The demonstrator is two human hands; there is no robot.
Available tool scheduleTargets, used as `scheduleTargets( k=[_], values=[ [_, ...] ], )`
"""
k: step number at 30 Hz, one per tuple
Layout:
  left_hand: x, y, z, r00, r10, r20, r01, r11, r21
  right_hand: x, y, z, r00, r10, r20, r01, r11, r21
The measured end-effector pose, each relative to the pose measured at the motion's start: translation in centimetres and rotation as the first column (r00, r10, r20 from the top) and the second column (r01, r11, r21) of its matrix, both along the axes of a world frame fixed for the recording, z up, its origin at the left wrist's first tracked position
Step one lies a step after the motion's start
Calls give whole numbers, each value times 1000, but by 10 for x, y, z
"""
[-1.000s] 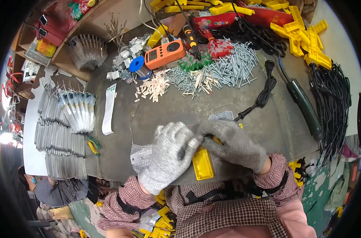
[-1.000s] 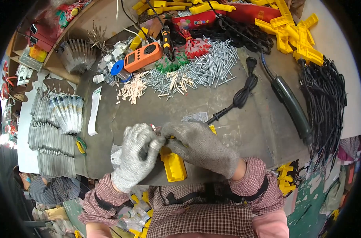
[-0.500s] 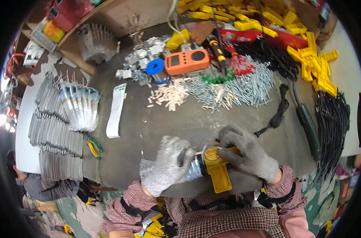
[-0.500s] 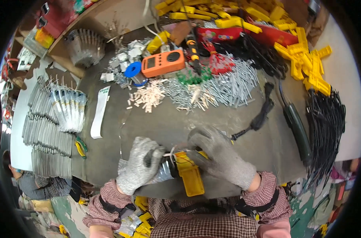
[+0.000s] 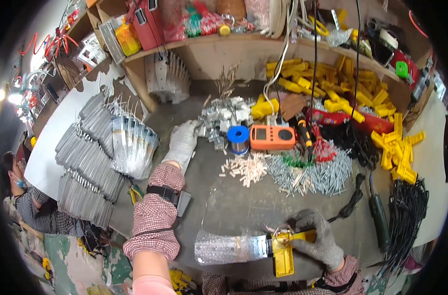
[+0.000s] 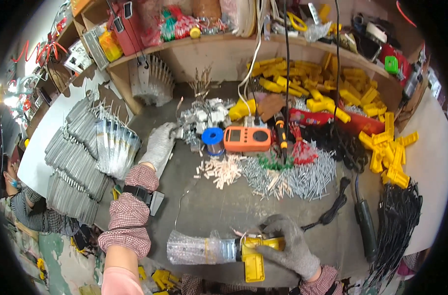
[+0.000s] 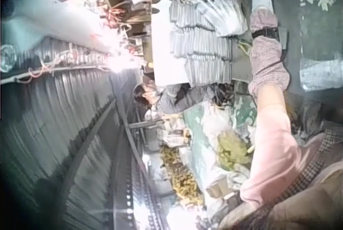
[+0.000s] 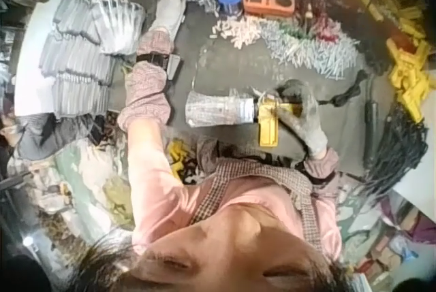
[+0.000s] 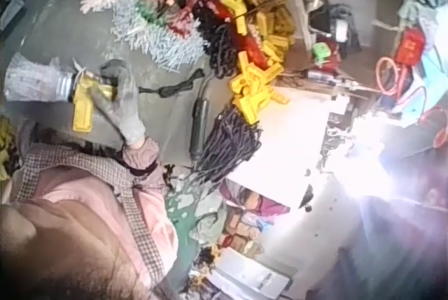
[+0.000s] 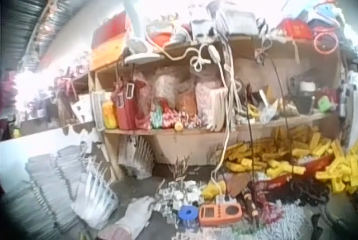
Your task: Assembling the internal components of a handheld device, including soldering wires and fitting the plastic housing.
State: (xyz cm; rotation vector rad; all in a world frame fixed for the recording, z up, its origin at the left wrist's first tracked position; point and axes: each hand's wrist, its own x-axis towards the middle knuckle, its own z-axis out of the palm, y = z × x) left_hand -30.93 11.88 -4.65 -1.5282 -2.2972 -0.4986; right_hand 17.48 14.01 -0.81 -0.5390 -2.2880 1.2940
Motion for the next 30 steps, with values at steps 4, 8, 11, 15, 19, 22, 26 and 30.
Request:
scheduleTargets(
  k=[4, 8, 11, 15, 19, 22, 26, 30],
  values=[
    [-21, 6, 39, 984, -46, -175, 59, 996, 70, 6, 7, -13, 1000, 6, -27, -6, 1000, -16],
    [-54, -3, 85, 914, 184, 363, -278, 933, 227, 3, 4, -2, 1000, 15, 22, -16, 999, 46],
    [-34, 3, 97, 736, 24, 677, -318, 894, 314, 8, 7, 5, 993, -89, -74, 90, 996, 10],
    [2, -22, 87, 589, -234, 773, 169, 972, 165, 10, 2, 14, 918, -327, -226, 273, 932, -239],
    [57, -25, 129, 259, -38, 965, 220, 975, -20, 20, 1, 25, 973, -143, -182, 180, 961, 208],
    [112, -44, 129, 126, -338, 933, 84, 940, 329, 28, -4, 34, 977, -114, -178, 164, 940, 300],
    [282, -91, 157, -91, -304, 948, 257, 913, 318, -13, -32, 53, 931, -7, -364, 106, 962, 252],
    [323, -98, 158, -222, -454, 863, 144, 860, 489, -17, -59, 50, 944, -116, -309, 94, 992, -85]
  ],
)
